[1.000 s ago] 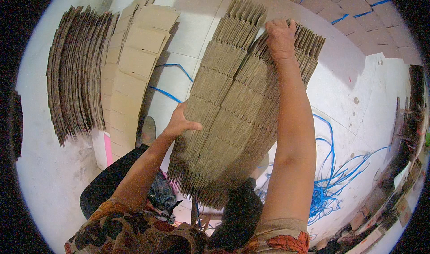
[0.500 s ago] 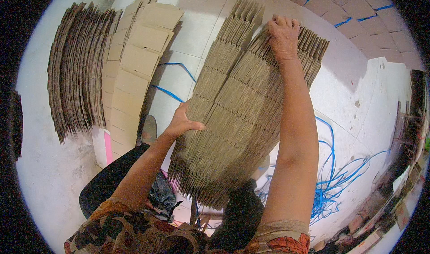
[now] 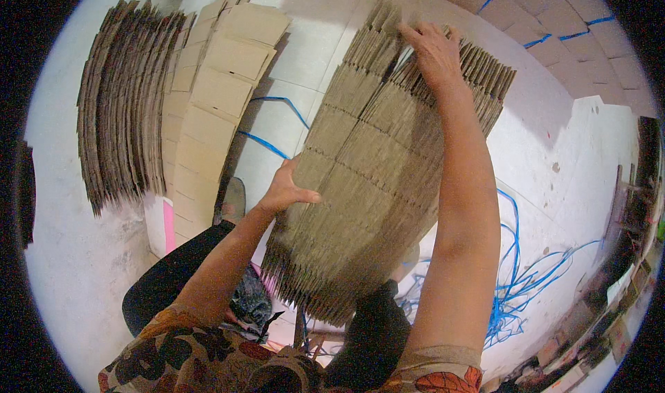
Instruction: The person gathers flat cardboard sheets, stacks them, and secures the stack with blue plastic straps. They use scissors to cut the straps and place the finished bundles aside.
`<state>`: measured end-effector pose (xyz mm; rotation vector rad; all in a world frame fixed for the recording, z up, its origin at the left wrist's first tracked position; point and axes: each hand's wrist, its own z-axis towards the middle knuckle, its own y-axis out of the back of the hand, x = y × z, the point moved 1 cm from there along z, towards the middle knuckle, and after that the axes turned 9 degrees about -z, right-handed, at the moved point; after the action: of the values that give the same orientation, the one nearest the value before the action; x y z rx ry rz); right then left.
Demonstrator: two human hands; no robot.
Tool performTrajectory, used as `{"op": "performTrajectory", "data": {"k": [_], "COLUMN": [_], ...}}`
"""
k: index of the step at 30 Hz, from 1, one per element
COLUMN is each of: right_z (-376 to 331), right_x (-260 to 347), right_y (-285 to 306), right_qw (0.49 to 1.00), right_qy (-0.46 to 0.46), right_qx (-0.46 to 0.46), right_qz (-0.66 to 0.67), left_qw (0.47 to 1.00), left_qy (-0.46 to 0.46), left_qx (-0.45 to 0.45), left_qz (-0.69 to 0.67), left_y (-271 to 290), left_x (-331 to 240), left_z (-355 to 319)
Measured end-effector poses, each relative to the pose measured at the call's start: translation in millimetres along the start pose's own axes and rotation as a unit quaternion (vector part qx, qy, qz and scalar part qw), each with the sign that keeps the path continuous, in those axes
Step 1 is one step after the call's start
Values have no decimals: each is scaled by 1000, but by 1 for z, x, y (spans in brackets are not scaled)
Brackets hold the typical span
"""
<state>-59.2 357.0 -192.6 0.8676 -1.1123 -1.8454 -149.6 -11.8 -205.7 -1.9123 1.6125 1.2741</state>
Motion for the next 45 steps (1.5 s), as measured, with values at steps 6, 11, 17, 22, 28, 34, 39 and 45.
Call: {"op": "performTrajectory", "data": {"k": [6, 11, 17, 22, 28, 34, 39, 45], "right_z": [3, 28, 19, 13, 2, 3, -76, -78], "right_x": [-6, 22, 15, 18, 10, 82, 191, 195], "right_y": [-17, 20, -2, 2, -4, 59, 102, 102], "right_qw": [999, 984, 995, 997, 994, 999, 915, 917], "right_qy": [4, 6, 17, -26, -56, 37, 244, 261], "right_qx": [3, 171, 87, 70, 43, -6, 187, 250], "right_qz": [38, -50, -36, 23, 85, 9, 260, 167], "left_qw": [1000, 1000, 996, 989, 958, 967, 964, 931], "left_qy": [-23, -22, -25, 49, -29, -36, -98, -171], "left_qx": [15, -1, -16, -21, -256, -211, -225, -223], "left_qz": [11, 14, -88, -141, 129, 134, 102, 233], "left_y": [-2, 1, 4, 38, 44, 29, 38, 70], "left_x": [-4, -5, 8, 8, -21, -30, -9, -72], "left_z": [3, -2, 0, -5, -11, -24, -17, -40]}}
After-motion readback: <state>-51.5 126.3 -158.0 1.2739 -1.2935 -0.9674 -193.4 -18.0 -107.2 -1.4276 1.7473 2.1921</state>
